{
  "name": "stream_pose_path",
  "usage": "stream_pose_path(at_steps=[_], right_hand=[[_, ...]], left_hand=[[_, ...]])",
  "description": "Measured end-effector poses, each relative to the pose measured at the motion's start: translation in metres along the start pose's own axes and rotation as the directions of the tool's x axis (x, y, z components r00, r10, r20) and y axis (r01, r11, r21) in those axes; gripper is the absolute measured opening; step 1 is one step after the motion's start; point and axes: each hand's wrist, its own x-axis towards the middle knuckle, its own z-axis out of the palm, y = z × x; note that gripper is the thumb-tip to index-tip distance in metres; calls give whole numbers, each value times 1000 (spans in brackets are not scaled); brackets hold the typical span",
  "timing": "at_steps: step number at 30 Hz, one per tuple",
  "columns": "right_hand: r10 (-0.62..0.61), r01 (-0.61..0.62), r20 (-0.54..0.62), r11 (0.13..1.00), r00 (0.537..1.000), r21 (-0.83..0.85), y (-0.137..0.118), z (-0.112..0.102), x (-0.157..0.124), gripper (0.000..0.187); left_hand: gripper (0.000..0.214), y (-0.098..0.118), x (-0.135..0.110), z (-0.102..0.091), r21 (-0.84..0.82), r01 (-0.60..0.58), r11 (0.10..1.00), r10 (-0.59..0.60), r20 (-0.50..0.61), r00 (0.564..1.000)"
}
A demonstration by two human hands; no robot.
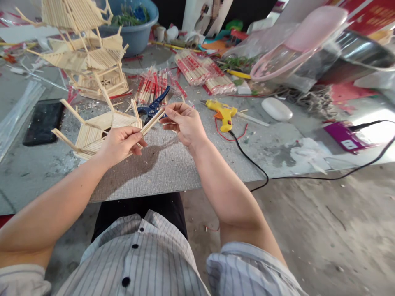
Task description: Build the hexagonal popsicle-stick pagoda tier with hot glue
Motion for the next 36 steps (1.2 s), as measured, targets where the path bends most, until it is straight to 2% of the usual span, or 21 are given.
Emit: stream_pose_path(at_steps=[7,15,26,32,36], right_hand=[[75,-76,21,996,997,42,-1,2,-1,27],[28,-29,36,999,999,24,2,2,0,33],[-20,20,-37,1000,999,-3,9,6,1,36],[-65,64,-88,998,994,-14,8,12,-2,42],[-87,87,-62,996,994,-1,8,14,-2,42]], left_hand=[[18,6,-2,1,-5,34,999,-34,28,999],[16,4,0,3,-80,63,995,-60,43,997],[16,7,0,6,-285,177,942,-156,95,983],[21,-1,2,6,-179,70,981,-59,69,996],[22,-8,4,5,-111,14,994,-12,13,1000]])
